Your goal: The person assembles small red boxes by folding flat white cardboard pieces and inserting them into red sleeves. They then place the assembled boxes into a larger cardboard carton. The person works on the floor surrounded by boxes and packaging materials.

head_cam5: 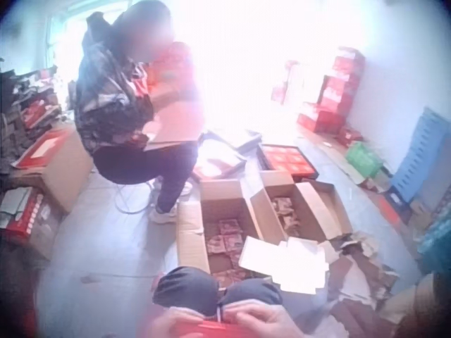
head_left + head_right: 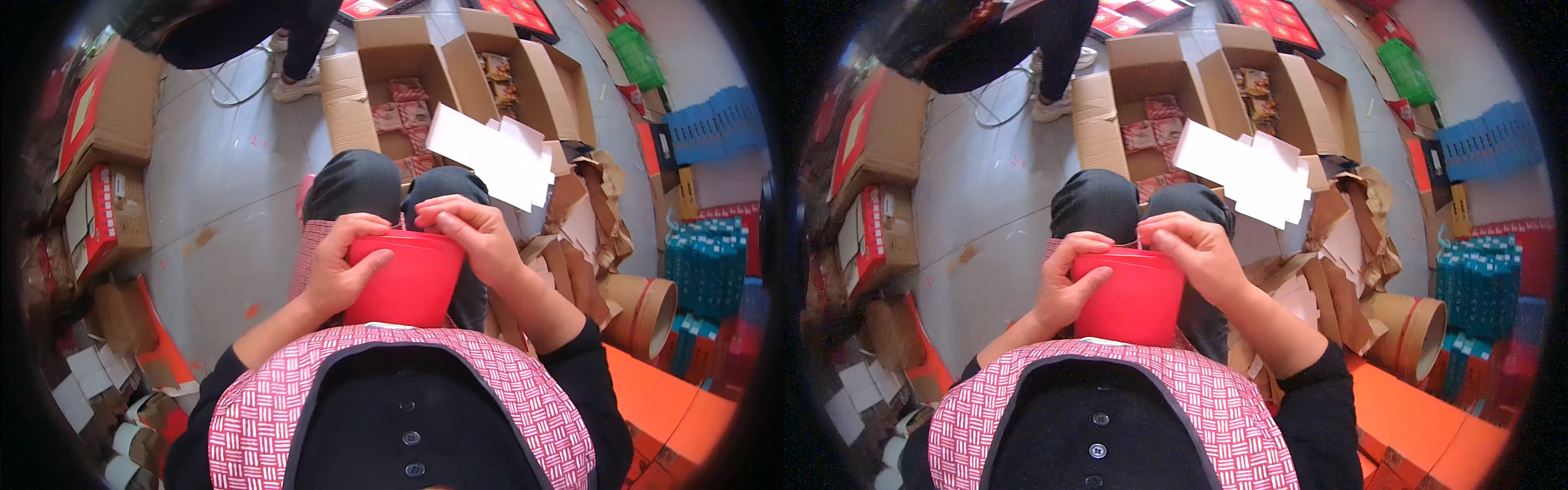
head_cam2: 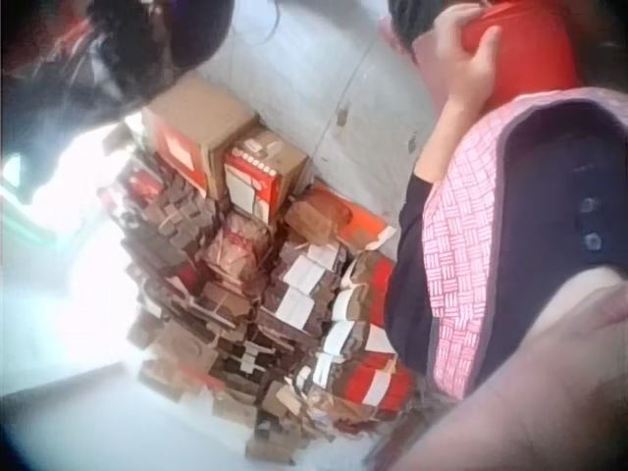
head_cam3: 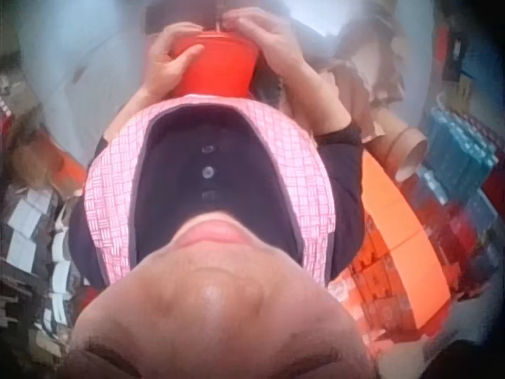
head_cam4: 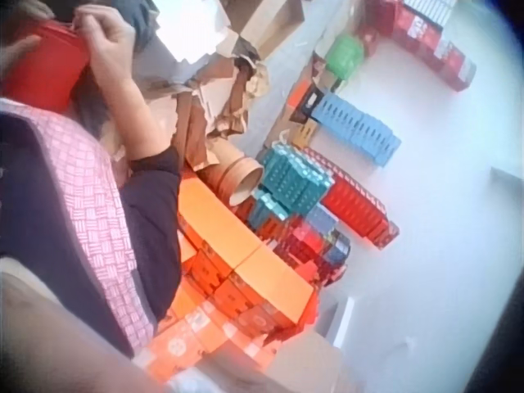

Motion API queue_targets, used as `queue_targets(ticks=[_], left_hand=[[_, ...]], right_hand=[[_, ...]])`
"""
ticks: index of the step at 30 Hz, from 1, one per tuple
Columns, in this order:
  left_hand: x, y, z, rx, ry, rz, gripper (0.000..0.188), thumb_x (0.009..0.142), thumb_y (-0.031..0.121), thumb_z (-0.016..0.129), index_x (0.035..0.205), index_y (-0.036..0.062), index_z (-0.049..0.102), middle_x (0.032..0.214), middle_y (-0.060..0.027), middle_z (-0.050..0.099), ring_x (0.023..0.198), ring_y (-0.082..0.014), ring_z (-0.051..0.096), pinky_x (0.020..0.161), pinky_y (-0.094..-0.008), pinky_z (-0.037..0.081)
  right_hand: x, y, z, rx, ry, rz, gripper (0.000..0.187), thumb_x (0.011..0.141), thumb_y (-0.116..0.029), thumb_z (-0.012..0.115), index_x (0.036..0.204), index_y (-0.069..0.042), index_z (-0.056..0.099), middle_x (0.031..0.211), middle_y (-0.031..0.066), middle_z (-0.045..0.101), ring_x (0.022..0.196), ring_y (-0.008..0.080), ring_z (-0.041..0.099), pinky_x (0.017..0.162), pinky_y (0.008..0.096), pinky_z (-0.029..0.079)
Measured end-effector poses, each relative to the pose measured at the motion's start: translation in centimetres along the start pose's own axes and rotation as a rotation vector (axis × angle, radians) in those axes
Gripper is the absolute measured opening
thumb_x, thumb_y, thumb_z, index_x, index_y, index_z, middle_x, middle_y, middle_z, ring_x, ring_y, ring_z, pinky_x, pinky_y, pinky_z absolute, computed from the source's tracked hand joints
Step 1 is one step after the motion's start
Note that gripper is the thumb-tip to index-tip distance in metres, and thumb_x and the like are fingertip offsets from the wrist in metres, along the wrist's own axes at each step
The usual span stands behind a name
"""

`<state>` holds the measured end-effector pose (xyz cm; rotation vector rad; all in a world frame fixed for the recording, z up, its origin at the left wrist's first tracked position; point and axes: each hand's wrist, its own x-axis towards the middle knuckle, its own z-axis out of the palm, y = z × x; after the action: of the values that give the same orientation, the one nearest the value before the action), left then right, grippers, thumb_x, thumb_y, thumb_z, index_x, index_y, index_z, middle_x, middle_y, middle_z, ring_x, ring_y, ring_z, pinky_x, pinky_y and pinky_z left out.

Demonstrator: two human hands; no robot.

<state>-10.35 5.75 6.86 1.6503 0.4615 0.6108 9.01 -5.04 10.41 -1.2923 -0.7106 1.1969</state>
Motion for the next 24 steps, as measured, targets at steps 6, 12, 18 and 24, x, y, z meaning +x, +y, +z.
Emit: queue_targets(ticks=[6,12,18,24], left_hand=[[-0.2,0.0,0.0,0.038,0.029,0.017,0.023,0.079,0.002,0.067,0.100,0.0033,0.058,0.106,-0.0108,0.059,0.098,-0.0211,0.056,0.088,-0.0303,0.043],[-1.1,-0.7,-0.2,-0.026,-0.021,0.041,0.029,0.080,0.004,0.068,0.106,0.0060,0.056,0.117,-0.0134,0.055,0.105,-0.0223,0.054,0.092,-0.0329,0.042],[-1.6,0.5,1.0,-0.119,-0.083,-0.015,0.044,0.084,0.010,0.065,0.121,0.0099,0.041,0.133,-0.0156,0.040,0.122,-0.0265,0.040,0.101,-0.0362,0.034],[-1.8,-0.3,1.1,-0.009,-0.030,-0.055,0.030,0.086,0.008,0.063,0.111,0.0068,0.046,0.111,-0.0099,0.050,0.105,-0.0186,0.049,0.094,-0.0322,0.039]], right_hand=[[-3.0,2.5,-1.1,0.002,0.182,-0.097,0.010,0.087,-0.004,0.061,0.092,0.002,0.067,0.101,0.0092,0.064,0.093,0.0144,0.059,0.083,0.0271,0.047],[-5.0,3.8,0.6,-0.170,0.137,-0.267,0.007,0.090,0.001,0.054,0.096,0.002,0.058,0.111,0.0147,0.059,0.101,0.0181,0.058,0.087,0.0279,0.046],[-5.8,5.4,3.2,-0.297,0.271,-0.400,0.022,0.091,-0.006,0.050,0.112,-0.001,0.045,0.123,0.0169,0.049,0.115,0.0225,0.048,0.098,0.0344,0.038],[-6.0,6.7,3.3,-0.422,0.279,-0.449,0.030,0.095,-0.012,0.043,0.122,0.000,0.040,0.127,0.0172,0.045,0.121,0.0270,0.043,0.103,0.0365,0.032]])
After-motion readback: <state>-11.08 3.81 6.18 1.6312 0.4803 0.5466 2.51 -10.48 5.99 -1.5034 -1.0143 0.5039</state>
